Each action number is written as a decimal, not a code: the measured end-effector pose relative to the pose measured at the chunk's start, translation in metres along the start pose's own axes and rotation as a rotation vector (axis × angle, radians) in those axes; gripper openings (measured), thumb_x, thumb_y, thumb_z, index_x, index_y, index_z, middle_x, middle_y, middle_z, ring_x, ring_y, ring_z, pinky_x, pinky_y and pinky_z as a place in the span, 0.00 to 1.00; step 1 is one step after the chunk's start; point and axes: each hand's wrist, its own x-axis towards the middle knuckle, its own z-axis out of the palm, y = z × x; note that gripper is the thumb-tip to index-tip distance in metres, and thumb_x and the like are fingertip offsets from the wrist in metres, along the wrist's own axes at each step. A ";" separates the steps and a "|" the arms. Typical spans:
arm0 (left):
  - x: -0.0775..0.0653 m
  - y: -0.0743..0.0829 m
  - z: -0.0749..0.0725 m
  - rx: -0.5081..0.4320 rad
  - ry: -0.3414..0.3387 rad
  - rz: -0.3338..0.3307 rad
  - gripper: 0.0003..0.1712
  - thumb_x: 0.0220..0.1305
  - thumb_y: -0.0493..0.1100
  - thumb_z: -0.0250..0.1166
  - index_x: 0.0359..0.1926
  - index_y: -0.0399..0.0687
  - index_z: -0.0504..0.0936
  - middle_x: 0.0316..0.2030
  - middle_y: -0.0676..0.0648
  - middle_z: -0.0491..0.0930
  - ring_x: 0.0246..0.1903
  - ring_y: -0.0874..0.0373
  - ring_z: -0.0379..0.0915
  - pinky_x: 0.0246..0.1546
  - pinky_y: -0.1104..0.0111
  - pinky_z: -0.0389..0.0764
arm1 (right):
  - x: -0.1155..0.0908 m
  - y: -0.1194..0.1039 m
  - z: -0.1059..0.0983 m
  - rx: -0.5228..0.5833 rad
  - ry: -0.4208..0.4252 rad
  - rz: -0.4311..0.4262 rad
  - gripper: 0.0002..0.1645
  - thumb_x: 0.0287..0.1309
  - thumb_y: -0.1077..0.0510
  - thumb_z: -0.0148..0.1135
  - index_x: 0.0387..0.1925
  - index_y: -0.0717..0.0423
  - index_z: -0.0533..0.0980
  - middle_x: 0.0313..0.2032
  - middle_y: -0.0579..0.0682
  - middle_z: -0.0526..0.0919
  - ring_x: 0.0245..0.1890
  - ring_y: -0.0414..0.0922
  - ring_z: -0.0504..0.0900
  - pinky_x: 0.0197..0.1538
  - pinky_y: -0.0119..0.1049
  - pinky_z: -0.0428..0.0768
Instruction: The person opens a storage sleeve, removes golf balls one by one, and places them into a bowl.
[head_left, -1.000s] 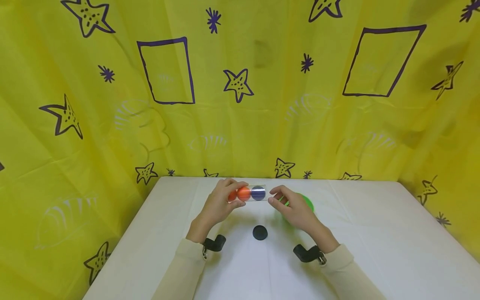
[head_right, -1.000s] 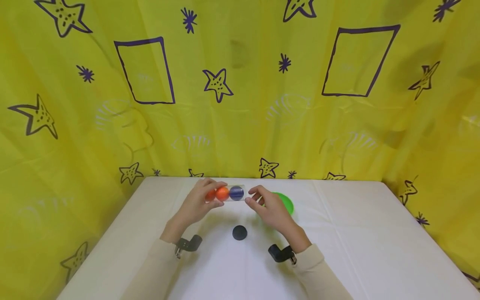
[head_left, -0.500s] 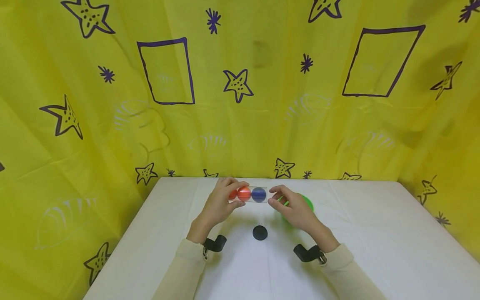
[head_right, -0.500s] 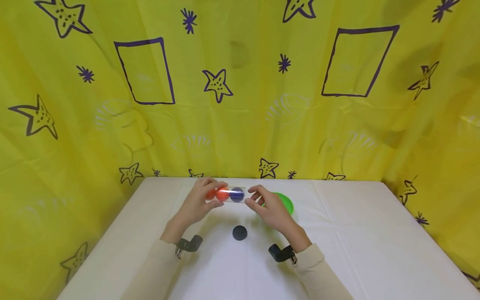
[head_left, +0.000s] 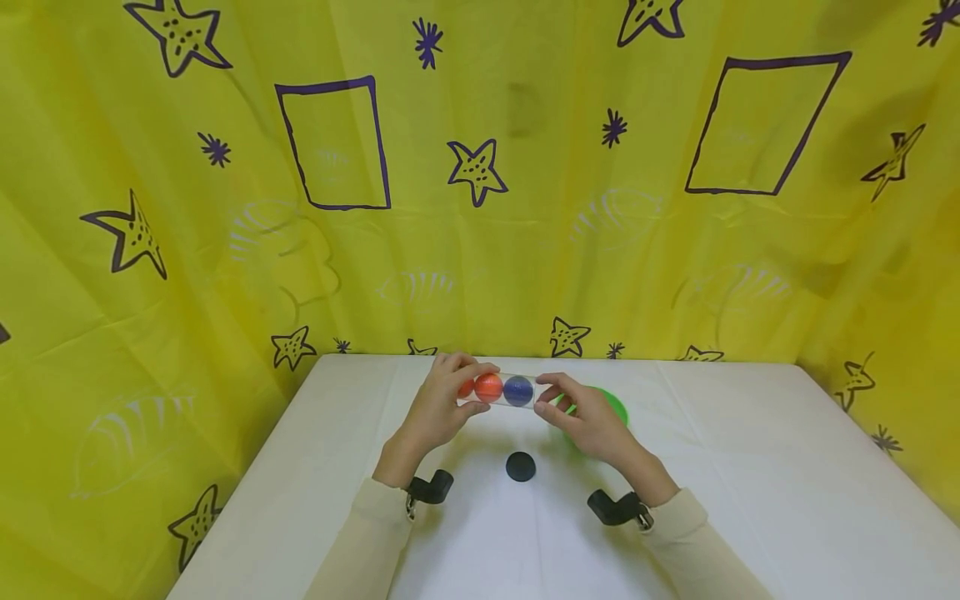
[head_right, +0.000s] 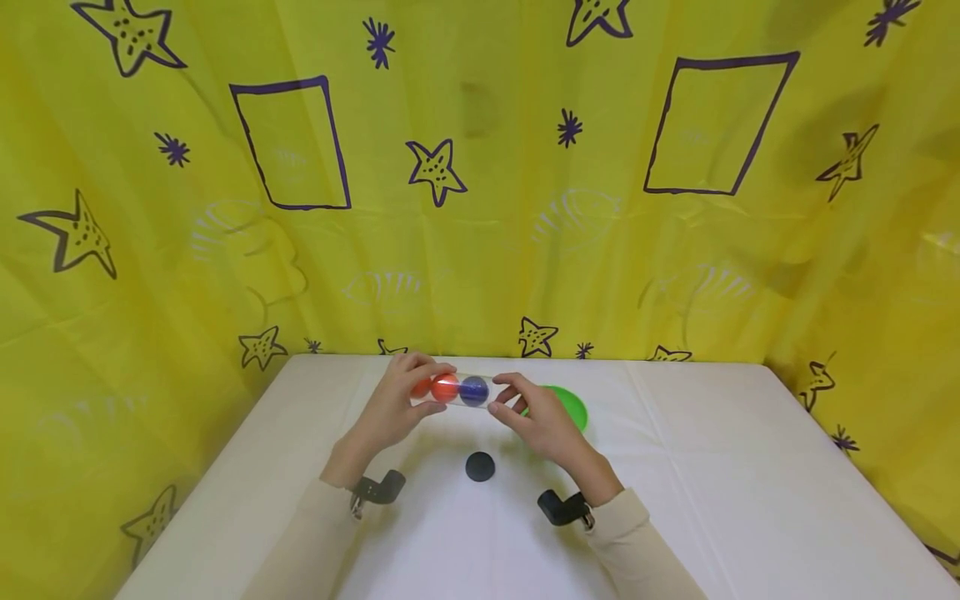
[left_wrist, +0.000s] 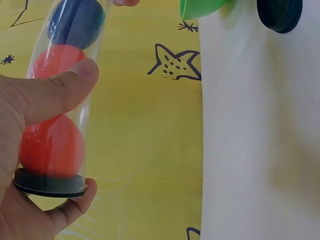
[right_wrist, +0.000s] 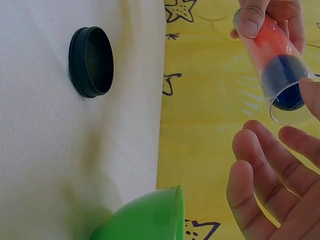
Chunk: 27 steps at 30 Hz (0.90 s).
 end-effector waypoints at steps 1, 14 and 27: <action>0.000 0.000 0.000 0.002 0.003 0.003 0.29 0.52 0.36 0.80 0.57 0.56 0.85 0.49 0.46 0.79 0.54 0.50 0.67 0.50 0.59 0.77 | 0.000 0.000 0.000 -0.002 -0.002 -0.001 0.25 0.68 0.50 0.66 0.63 0.52 0.75 0.45 0.50 0.87 0.36 0.42 0.81 0.36 0.31 0.78; -0.001 0.003 -0.003 0.034 0.012 0.012 0.29 0.52 0.36 0.79 0.57 0.56 0.85 0.51 0.45 0.79 0.55 0.48 0.67 0.54 0.56 0.79 | 0.000 -0.002 0.002 0.028 -0.036 0.023 0.27 0.67 0.51 0.67 0.64 0.51 0.73 0.47 0.51 0.87 0.37 0.43 0.80 0.38 0.32 0.78; -0.001 0.004 -0.002 0.049 0.010 0.012 0.28 0.53 0.36 0.79 0.56 0.57 0.85 0.48 0.46 0.79 0.54 0.50 0.66 0.52 0.58 0.78 | 0.000 -0.002 0.003 0.027 -0.027 0.005 0.26 0.67 0.53 0.67 0.64 0.51 0.73 0.47 0.52 0.86 0.35 0.42 0.80 0.36 0.31 0.77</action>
